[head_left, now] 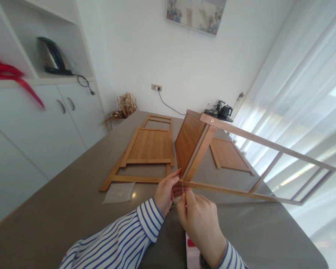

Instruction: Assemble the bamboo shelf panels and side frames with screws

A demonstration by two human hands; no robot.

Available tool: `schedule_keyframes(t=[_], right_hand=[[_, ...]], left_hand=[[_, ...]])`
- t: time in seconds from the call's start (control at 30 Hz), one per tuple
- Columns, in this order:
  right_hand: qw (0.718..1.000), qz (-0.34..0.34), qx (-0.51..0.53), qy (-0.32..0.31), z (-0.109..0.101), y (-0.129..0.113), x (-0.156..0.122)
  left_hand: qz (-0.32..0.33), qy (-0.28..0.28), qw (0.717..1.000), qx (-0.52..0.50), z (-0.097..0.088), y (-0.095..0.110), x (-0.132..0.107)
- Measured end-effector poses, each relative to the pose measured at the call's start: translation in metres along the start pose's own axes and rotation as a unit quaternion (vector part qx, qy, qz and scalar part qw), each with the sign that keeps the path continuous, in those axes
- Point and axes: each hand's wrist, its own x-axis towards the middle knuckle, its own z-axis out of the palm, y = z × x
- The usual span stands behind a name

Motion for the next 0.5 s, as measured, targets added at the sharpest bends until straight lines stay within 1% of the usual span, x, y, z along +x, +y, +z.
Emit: schedule_keyframes(t=[0.13,0.37,0.5], right_hand=[[1.000,-0.009,-0.015,-0.007,-0.0011,-0.0002,0.0002],[0.999,0.001,0.011,-0.040,-0.0002,0.0030,-0.0001],[0.999,-0.001,0.003,-0.038,0.0018,0.0036,-0.0008]], left_hand=[[0.001,-0.003,1.000,0.001,-0.0013,-0.0010,0.0007],[-0.003,0.000,1.000,0.012,-0.0003,0.0007,0.0005],[-0.008,0.004,1.000,0.013,-0.0008,0.0003,0.0014]])
